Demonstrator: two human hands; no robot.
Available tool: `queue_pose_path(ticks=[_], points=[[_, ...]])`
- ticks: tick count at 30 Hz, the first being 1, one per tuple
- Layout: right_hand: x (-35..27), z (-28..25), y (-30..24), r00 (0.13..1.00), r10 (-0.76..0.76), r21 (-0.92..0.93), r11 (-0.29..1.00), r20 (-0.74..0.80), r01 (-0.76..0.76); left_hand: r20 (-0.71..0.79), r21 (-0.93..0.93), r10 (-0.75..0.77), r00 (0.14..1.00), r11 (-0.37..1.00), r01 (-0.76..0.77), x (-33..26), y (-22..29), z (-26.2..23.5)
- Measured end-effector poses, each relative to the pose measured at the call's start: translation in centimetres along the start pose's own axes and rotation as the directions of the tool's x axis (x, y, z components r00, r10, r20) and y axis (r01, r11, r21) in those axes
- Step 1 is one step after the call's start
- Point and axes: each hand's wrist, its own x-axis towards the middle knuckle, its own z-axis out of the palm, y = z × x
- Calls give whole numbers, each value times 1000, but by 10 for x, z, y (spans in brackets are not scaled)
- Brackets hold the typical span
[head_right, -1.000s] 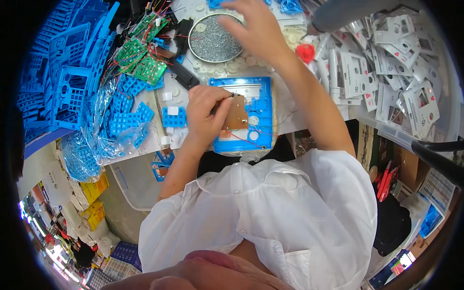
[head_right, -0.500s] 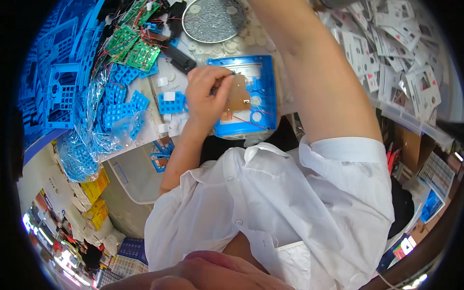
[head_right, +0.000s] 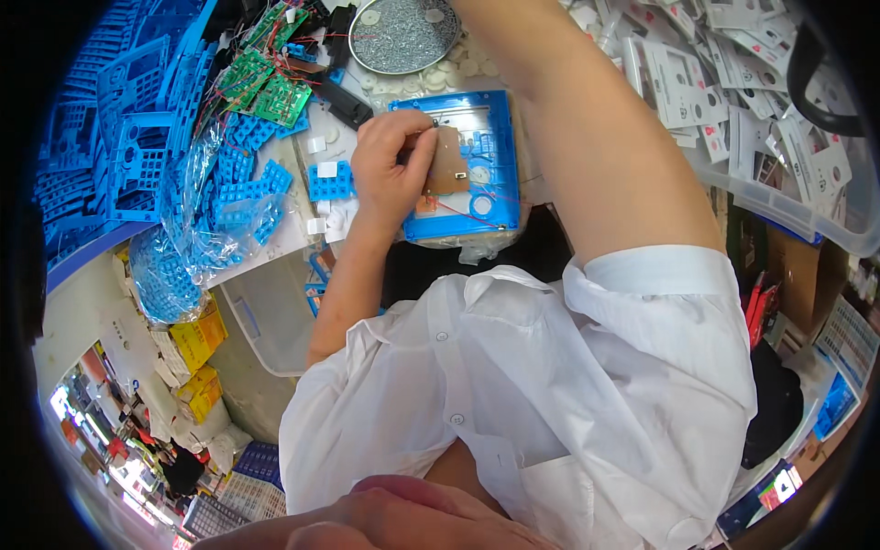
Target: Assembling the internal components and casing of a blue electronic educational toy.
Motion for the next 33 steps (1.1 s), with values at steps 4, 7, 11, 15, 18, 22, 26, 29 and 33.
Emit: queue_pose_path(ticks=[4,7,11,15,18,22,26,29,33], points=[[17,1,-4,993,13,-1,1000,117,-13,33,32,-9,999,999,8,1,4,-2],[23,-9,-4,999,28,166,986,-19,-24,52,34,-24,998,999,22,-1,5,-5],[-12,-60,-7,783,318,533,846,-534,20,41,-7,-28,999,1000,28,0,5,-3],[-122,-115,-26,934,357,969,-226,-16,103,-17,-93,-101,995,991,99,-2,2,3],[-230,-119,-59,931,291,891,-448,220,-70,-69,-137,-234,970,965,223,-18,-7,-8],[-315,-129,-67,898,161,775,-581,410,-250,-68,-243,-288,955,933,264,-17,-6,-7],[-332,-127,-69,892,110,883,-238,438,-404,-29,-367,-425,905,846,386,-21,-8,-10],[-330,-124,-70,835,64,829,-180,547,-529,-9,-328,-352,936,885,330,-18,-8,-13],[-326,-123,-72,745,23,732,-211,667,-648,64,-215,-255,965,941,263,-11,-6,-22]])
